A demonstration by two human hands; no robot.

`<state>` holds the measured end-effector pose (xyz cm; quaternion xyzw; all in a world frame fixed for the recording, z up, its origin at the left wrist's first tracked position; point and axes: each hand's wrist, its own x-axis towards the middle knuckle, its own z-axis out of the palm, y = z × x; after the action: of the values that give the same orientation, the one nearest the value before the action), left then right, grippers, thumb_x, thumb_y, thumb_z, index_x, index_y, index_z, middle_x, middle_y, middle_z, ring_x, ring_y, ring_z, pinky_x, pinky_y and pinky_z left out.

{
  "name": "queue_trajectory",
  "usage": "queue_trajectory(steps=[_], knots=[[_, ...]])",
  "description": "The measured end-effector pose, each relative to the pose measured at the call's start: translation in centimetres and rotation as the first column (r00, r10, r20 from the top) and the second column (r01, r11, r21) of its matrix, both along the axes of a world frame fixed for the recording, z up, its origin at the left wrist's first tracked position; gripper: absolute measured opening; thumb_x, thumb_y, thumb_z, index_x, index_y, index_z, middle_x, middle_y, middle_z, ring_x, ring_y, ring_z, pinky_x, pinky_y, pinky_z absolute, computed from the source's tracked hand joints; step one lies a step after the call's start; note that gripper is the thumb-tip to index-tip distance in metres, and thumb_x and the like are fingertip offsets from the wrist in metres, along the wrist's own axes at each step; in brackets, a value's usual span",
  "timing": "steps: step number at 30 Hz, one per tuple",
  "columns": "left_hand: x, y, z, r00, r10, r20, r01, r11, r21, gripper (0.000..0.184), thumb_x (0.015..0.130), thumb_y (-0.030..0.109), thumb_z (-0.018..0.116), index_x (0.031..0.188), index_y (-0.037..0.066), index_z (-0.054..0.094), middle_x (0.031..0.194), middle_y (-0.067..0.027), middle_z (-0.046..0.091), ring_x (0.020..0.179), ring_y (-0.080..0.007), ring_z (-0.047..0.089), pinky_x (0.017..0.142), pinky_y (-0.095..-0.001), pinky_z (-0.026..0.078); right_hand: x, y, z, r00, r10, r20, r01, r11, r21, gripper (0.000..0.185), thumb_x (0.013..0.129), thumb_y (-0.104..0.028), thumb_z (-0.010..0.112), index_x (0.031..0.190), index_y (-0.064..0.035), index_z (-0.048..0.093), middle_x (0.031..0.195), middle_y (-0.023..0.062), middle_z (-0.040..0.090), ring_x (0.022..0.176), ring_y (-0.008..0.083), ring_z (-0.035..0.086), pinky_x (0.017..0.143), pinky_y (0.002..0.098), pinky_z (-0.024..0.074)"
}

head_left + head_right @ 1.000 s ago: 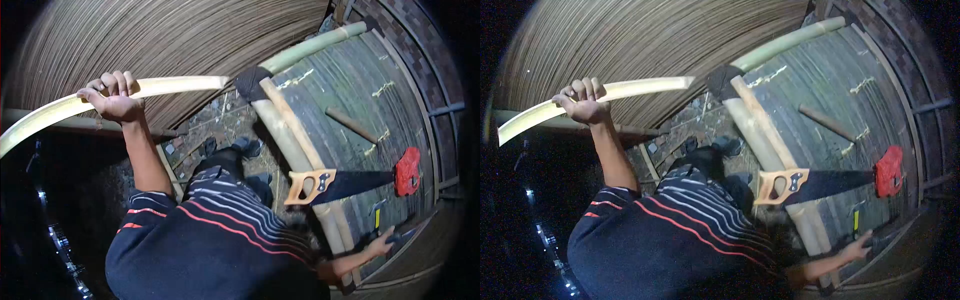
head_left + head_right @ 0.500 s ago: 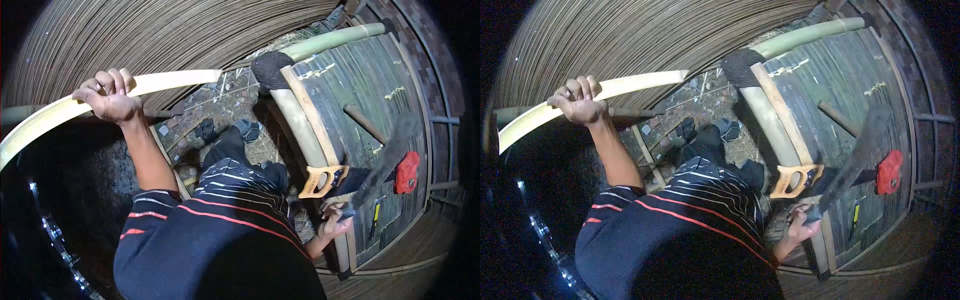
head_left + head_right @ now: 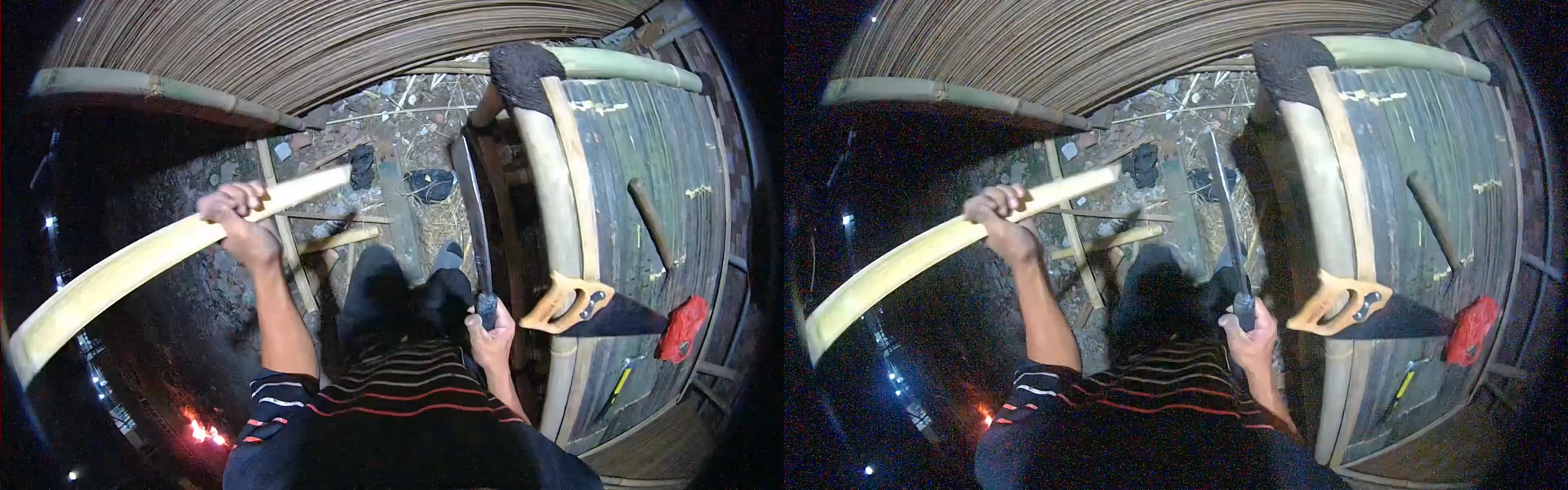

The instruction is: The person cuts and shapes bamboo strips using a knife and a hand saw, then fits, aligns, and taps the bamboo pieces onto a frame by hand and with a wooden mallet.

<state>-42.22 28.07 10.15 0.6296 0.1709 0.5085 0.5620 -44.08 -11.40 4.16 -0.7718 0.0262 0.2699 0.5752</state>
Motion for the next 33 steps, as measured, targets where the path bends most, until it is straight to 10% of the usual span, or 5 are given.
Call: queue_trajectory(steps=[3, 10, 22, 33], knots=[[-0.2, 1.3, -6.4, 0.999, 0.021, -0.028, -0.022, 0.998, -0.055, 0.046, 0.113, 0.047, 0.030, 0.082, 0.015, 0.034, 0.070, 0.0011, 0.031, 0.060, -0.0135, 0.034, 0.060, -0.0315, 0.039, -0.2, 1.8, -5.2, 0.998, -0.031, 0.056, 0.030, 1.000, 0.003, 0.042, 0.089, -0.041, 0.082, 0.100, -0.0043, 0.065, 0.083, -0.0026, 0.061, 0.077, 0.0078, 0.054, 0.070, 0.0266, 0.0469], [2.1, 7.8, -28.1, 0.965, -0.077, 0.251, 0.145, 0.954, -0.264, 0.045, 0.113, 0.044, 0.036, 0.079, 0.014, 0.033, 0.064, 0.0019, 0.028, 0.053, -0.0100, 0.025, 0.051, -0.0254, 0.028, 1.0, 11.0, -24.5, 0.991, 0.017, 0.135, 0.010, 0.980, -0.197, 0.027, 0.085, -0.017, 0.085, 0.100, -0.0035, 0.068, 0.079, 0.0032, 0.067, 0.070, 0.0110, 0.059, 0.068, 0.0302, 0.0513], [3.4, 10.8, -65.3, 0.975, -0.048, 0.218, 0.075, 0.990, -0.116, 0.049, 0.113, 0.046, 0.033, 0.075, 0.015, 0.031, 0.059, 0.0010, 0.026, 0.049, -0.0108, 0.023, 0.045, -0.0259, 0.026, 2.8, 24.9, -63.2, 0.983, 0.089, 0.158, -0.057, 0.978, -0.198, 0.040, 0.088, -0.040, 0.080, 0.094, -0.0011, 0.072, 0.076, 0.0124, 0.072, 0.067, 0.0228, 0.066, 0.069, 0.0371, 0.0530], [1.9, 11.5, -71.3, 0.959, -0.010, 0.283, 0.070, 0.977, -0.202, 0.051, 0.113, 0.046, 0.031, 0.072, 0.016, 0.028, 0.059, 0.0017, 0.024, 0.047, -0.0105, 0.022, 0.042, -0.0268, 0.024, 3.1, 31.7, -72.9, 0.973, -0.004, 0.230, 0.033, 0.992, -0.124, 0.032, 0.089, -0.032, 0.080, 0.087, -0.0019, 0.072, 0.069, 0.0167, 0.069, 0.061, 0.0266, 0.069, 0.060, 0.0404, 0.0519]])
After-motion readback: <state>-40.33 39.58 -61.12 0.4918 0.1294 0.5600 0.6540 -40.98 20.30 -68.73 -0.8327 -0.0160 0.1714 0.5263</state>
